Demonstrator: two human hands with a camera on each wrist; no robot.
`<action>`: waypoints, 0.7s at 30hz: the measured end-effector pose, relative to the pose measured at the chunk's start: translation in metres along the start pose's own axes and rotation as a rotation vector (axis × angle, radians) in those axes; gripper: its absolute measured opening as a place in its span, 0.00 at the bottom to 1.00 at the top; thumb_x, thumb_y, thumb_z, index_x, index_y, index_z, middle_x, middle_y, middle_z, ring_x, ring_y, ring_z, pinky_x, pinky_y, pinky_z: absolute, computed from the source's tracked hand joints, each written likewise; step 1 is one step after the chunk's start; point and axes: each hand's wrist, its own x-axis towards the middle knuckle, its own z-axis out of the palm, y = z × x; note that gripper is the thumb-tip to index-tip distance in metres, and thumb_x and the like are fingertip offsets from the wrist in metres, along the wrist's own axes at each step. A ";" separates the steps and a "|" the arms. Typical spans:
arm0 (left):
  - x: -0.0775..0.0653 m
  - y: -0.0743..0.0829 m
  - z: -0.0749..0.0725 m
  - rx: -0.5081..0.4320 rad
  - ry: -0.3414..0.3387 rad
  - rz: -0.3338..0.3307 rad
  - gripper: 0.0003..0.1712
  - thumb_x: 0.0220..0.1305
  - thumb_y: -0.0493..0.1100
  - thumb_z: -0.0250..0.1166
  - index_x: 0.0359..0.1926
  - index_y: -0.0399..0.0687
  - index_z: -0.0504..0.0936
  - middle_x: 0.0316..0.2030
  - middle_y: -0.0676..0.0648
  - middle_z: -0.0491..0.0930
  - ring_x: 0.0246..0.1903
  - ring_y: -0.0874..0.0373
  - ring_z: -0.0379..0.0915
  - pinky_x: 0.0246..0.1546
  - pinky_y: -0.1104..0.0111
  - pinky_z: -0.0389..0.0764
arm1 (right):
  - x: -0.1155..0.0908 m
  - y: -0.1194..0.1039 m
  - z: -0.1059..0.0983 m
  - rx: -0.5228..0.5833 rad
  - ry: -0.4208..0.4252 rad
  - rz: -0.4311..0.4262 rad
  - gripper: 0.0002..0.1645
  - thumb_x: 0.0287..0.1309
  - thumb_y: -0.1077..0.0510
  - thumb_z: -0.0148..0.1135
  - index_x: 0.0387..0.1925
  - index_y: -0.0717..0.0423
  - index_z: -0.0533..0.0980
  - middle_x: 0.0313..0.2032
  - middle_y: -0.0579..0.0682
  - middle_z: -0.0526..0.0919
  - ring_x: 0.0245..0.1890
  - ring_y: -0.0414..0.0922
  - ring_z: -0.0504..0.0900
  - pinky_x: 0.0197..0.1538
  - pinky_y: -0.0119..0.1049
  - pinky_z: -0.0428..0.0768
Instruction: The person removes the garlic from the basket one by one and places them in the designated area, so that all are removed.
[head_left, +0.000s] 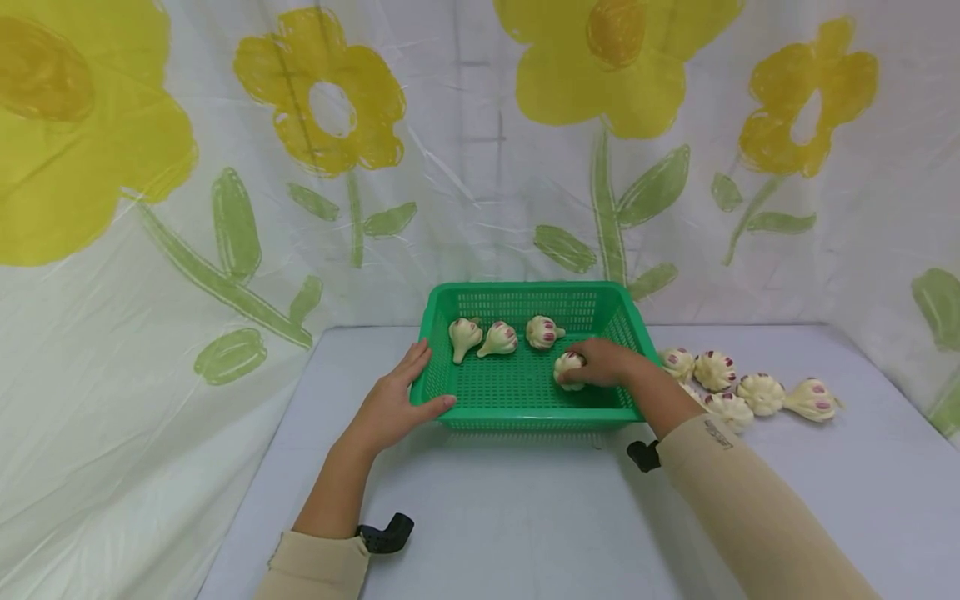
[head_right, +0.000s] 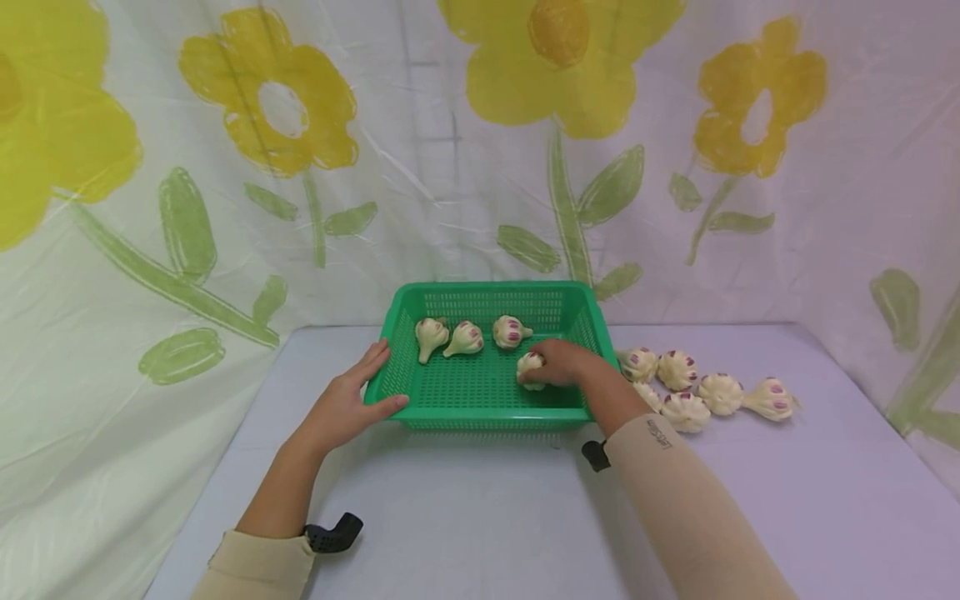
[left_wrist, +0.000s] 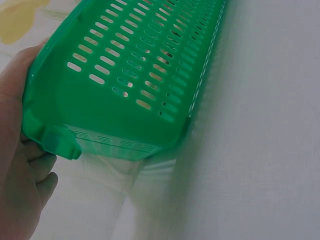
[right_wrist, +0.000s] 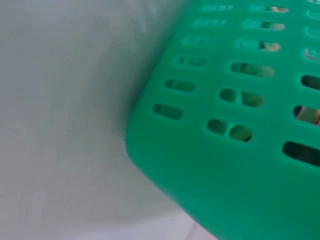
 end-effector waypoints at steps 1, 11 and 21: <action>0.000 0.000 0.000 -0.001 0.001 0.001 0.57 0.56 0.73 0.63 0.77 0.51 0.53 0.78 0.56 0.44 0.77 0.54 0.39 0.71 0.47 0.57 | 0.000 0.000 0.000 0.002 0.013 -0.005 0.37 0.63 0.40 0.61 0.62 0.63 0.73 0.46 0.54 0.82 0.43 0.48 0.79 0.49 0.49 0.78; 0.000 0.000 0.003 0.003 0.001 0.015 0.57 0.57 0.72 0.64 0.77 0.48 0.53 0.78 0.56 0.44 0.77 0.53 0.40 0.72 0.48 0.56 | -0.018 0.000 -0.009 0.152 0.289 -0.065 0.39 0.69 0.38 0.55 0.71 0.58 0.63 0.59 0.61 0.77 0.53 0.56 0.79 0.51 0.54 0.78; -0.001 0.001 0.000 0.005 0.011 0.019 0.58 0.57 0.72 0.64 0.77 0.48 0.53 0.78 0.55 0.45 0.77 0.54 0.40 0.72 0.48 0.56 | -0.075 0.008 -0.024 0.292 0.591 -0.078 0.33 0.70 0.39 0.52 0.71 0.44 0.64 0.53 0.59 0.79 0.44 0.51 0.78 0.43 0.47 0.77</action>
